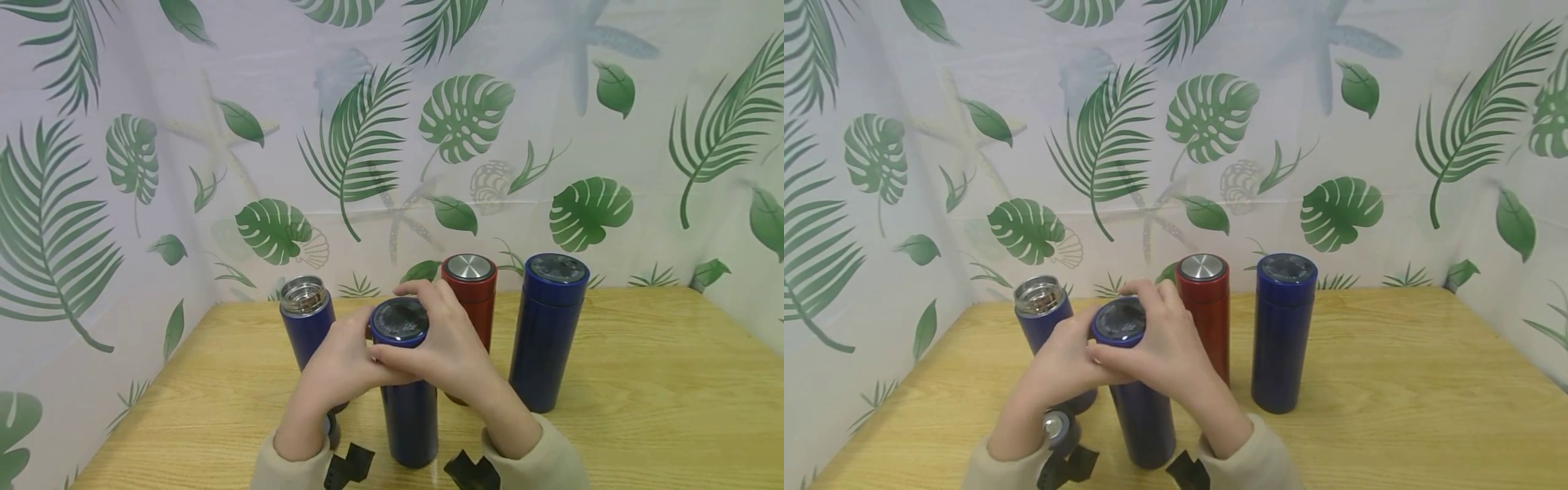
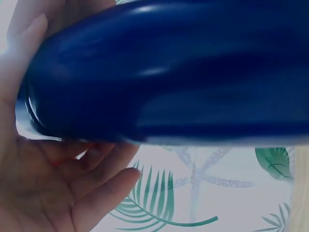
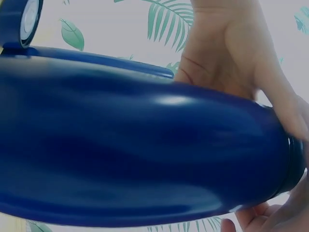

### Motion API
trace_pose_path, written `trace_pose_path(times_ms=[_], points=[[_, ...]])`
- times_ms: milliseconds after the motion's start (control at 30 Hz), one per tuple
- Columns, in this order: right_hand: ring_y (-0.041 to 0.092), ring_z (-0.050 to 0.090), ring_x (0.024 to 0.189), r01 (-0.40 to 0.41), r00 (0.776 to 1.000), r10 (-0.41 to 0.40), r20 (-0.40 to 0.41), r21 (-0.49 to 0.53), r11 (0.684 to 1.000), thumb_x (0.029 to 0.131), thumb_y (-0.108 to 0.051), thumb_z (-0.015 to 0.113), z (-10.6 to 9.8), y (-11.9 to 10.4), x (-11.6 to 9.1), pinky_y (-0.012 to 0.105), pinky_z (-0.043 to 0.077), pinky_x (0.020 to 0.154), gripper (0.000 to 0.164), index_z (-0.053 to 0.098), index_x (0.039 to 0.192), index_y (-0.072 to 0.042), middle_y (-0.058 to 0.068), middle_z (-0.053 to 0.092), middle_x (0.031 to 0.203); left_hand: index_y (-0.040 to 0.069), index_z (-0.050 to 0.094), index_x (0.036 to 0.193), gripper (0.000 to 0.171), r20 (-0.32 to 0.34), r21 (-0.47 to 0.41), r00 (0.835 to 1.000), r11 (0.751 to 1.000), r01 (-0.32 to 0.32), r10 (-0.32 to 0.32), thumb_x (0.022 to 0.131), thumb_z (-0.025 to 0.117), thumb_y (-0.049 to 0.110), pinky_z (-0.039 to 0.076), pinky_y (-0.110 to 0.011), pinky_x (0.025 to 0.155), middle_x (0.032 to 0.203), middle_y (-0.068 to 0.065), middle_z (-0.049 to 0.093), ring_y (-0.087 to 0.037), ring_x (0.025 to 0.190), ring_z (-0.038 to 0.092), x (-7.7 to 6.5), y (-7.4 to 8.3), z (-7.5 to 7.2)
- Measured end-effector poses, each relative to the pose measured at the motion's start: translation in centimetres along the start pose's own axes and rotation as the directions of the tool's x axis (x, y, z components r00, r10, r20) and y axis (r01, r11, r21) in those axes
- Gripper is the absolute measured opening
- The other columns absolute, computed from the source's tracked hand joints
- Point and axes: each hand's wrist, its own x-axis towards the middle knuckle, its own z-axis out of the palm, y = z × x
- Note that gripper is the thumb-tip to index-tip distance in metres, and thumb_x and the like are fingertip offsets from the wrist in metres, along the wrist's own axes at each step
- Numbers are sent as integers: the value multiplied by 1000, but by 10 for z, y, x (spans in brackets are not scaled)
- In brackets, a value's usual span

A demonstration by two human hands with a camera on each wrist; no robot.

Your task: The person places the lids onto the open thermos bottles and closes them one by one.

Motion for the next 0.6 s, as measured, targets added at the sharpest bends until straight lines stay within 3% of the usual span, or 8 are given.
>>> trace_pose_path(times_ms=[167,367,467,600], points=[[20,42,97,8,999,-9,52,25,1000,62,-28,80,-4,2,1,36,44,70,62,50,115,-16,3,48,105,18,53,117,55,62,-99,995,992,-76,82,67,77,20,45,-34,78,106,7,57,-12,96,53,1,-10,-6],[21,42,98,14,998,-15,58,33,999,62,-28,80,-5,1,1,37,43,72,63,50,116,-16,2,49,107,11,53,118,52,119,-255,983,961,-105,139,69,72,8,42,-36,86,110,1,57,-12,100,53,6,-16,-2],[20,43,97,15,999,-16,47,37,999,62,-27,80,-5,1,0,36,43,72,62,50,115,-16,2,49,107,10,56,114,51,87,-251,987,961,-111,137,67,73,6,44,-33,83,105,1,59,-12,95,56,7,-15,-1],[20,45,94,17,999,-18,41,36,999,62,-26,80,-4,0,0,34,43,71,62,50,115,-15,2,49,107,10,59,108,48,33,-159,995,983,-91,98,64,76,11,48,-28,73,97,1,62,-11,85,60,5,-11,0]])
